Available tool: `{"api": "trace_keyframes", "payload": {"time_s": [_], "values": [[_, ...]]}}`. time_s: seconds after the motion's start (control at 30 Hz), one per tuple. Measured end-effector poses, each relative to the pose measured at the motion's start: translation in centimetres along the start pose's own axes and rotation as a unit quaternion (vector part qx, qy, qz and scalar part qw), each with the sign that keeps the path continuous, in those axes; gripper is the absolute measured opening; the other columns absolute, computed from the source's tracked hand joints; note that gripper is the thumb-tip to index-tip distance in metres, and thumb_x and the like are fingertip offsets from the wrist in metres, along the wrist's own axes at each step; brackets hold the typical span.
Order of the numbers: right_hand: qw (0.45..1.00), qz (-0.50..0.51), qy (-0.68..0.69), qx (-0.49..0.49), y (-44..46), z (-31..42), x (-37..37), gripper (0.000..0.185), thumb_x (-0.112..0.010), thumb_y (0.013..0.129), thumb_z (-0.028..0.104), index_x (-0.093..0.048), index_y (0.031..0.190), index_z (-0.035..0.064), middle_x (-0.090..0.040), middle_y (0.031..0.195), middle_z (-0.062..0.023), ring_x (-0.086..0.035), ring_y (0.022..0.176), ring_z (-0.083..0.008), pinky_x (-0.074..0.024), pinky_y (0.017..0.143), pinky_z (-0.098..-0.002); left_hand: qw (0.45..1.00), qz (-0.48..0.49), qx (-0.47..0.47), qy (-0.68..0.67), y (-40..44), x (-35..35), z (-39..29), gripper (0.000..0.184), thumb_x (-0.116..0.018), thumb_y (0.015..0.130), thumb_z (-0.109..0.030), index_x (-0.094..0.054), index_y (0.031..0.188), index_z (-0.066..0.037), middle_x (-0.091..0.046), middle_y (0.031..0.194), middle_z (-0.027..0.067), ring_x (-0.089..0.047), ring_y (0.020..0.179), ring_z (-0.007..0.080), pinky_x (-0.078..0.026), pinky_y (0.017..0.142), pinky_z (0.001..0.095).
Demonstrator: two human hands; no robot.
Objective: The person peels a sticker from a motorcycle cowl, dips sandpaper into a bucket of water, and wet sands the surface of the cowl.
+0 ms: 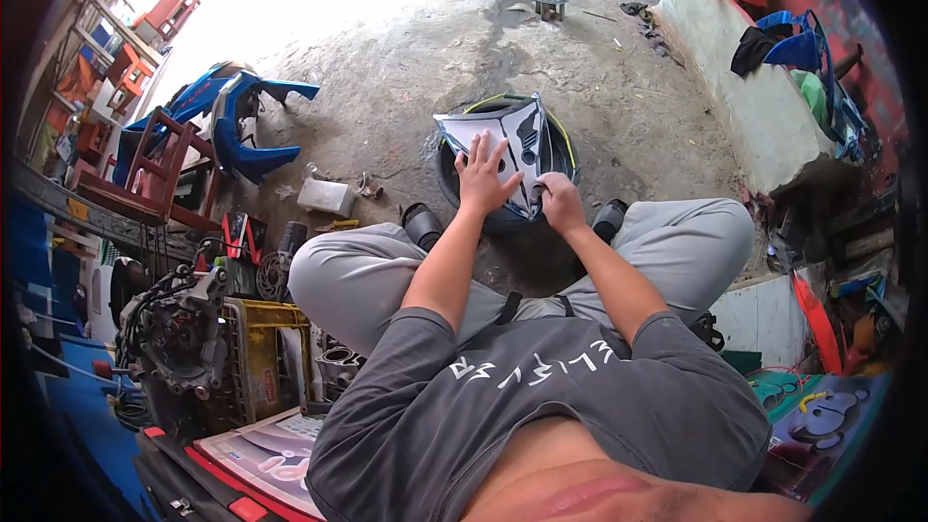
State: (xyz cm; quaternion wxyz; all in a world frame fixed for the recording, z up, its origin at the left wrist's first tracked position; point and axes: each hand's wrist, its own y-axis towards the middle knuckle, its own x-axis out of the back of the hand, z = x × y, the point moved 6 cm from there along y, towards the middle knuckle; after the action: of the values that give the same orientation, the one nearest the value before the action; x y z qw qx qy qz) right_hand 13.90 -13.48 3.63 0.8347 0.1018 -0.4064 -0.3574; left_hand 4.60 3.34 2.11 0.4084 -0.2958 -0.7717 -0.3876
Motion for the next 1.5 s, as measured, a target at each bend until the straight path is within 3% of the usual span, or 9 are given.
{"api": "trace_keyframes", "payload": {"time_s": [0.2,0.37,0.57,0.77,0.9,1.0,1.1,1.23,1.5], "values": [[0.993,0.066,0.021,0.093,-0.8,3.3,-1.4,0.019,-0.063,0.087,-0.005,-0.071,0.104,-0.0028,-0.073,0.107,-0.0220,-0.068,0.108,-0.0417,-0.0551,0.097,-0.0486,1.000,0.001,0.001,0.000,0.0,-0.1,0.0,0.082,-0.073,0.088,-0.061,-0.051,0.159,-0.024,-0.034,0.174,0.0162,-0.027,0.162,0.0348,-0.018,0.126,0.0613],[1.000,0.006,-0.011,0.000,0.0,-0.3,-0.1,0.019,-0.064,0.087,-0.003,-0.071,0.105,-0.0031,-0.073,0.107,-0.0224,-0.068,0.108,-0.0424,-0.0548,0.097,-0.0488,1.000,0.000,-0.003,-0.001,0.0,-0.1,-0.1,0.083,-0.073,0.088,-0.061,-0.051,0.159,-0.023,-0.034,0.173,0.0160,-0.027,0.162,0.0352,-0.019,0.125,0.0618],[0.993,0.058,0.009,0.105,-0.9,2.7,-1.3,0.023,-0.063,0.085,-0.005,-0.071,0.106,-0.0038,-0.072,0.108,-0.0228,-0.068,0.109,-0.0426,-0.0543,0.100,-0.0491,1.000,-0.003,0.000,-0.004,-0.1,0.0,-0.1,0.082,-0.073,0.088,-0.060,-0.053,0.157,-0.023,-0.034,0.174,0.0159,-0.027,0.162,0.0354,-0.019,0.125,0.0620],[0.998,0.027,-0.014,0.051,-0.2,0.5,-0.3,0.025,-0.063,0.084,-0.006,-0.071,0.107,-0.0033,-0.073,0.110,-0.0229,-0.068,0.110,-0.0419,-0.0543,0.100,-0.0492,1.000,0.000,-0.002,-0.002,0.0,0.2,-0.2,0.081,-0.073,0.088,-0.060,-0.053,0.157,-0.023,-0.034,0.174,0.0160,-0.027,0.162,0.0353,-0.019,0.125,0.0622],[0.992,0.076,0.014,0.100,-1.0,3.3,-1.3,0.023,-0.062,0.086,-0.005,-0.072,0.107,-0.0023,-0.073,0.109,-0.0220,-0.069,0.108,-0.0417,-0.0551,0.098,-0.0489,1.000,-0.002,-0.001,-0.003,0.1,0.0,0.0,0.081,-0.073,0.088,-0.060,-0.052,0.157,-0.023,-0.034,0.174,0.0160,-0.027,0.162,0.0354,-0.019,0.125,0.0621],[0.997,0.024,0.009,0.075,-0.2,1.8,-0.3,0.023,-0.062,0.086,-0.004,-0.073,0.106,-0.0014,-0.073,0.106,-0.0214,-0.069,0.106,-0.0412,-0.0556,0.096,-0.0490,1.000,-0.001,0.000,-0.005,0.0,0.1,-0.1,0.082,-0.073,0.088,-0.060,-0.052,0.158,-0.023,-0.033,0.174,0.0160,-0.027,0.162,0.0353,-0.019,0.125,0.0621],[1.000,0.010,0.002,-0.013,0.3,-0.5,0.3,0.023,-0.062,0.085,-0.005,-0.073,0.105,-0.0010,-0.073,0.104,-0.0214,-0.069,0.105,-0.0412,-0.0560,0.094,-0.0493,1.000,0.002,-0.001,-0.002,0.0,-0.1,0.0,0.083,-0.073,0.088,-0.060,-0.051,0.158,-0.024,-0.033,0.174,0.0159,-0.026,0.163,0.0353,-0.018,0.126,0.0621],[0.994,0.065,-0.004,0.092,-0.8,3.6,-1.0,0.022,-0.064,0.085,-0.004,-0.073,0.105,-0.0017,-0.073,0.105,-0.0220,-0.070,0.104,-0.0415,-0.0560,0.094,-0.0494,1.000,0.007,0.002,-0.003,0.0,-0.1,0.0,0.083,-0.073,0.088,-0.060,-0.051,0.159,-0.024,-0.033,0.174,0.0159,-0.026,0.163,0.0352,-0.018,0.126,0.0620],[0.999,0.012,-0.007,0.040,-0.2,1.2,-0.1,0.021,-0.064,0.086,-0.005,-0.073,0.105,-0.0018,-0.073,0.107,-0.0222,-0.069,0.105,-0.0422,-0.0560,0.095,-0.0494,1.000,0.004,-0.003,-0.003,0.0,0.0,-0.1,0.083,-0.073,0.088,-0.060,-0.051,0.159,-0.025,-0.033,0.174,0.0156,-0.026,0.163,0.0350,-0.019,0.125,0.0623]]}}
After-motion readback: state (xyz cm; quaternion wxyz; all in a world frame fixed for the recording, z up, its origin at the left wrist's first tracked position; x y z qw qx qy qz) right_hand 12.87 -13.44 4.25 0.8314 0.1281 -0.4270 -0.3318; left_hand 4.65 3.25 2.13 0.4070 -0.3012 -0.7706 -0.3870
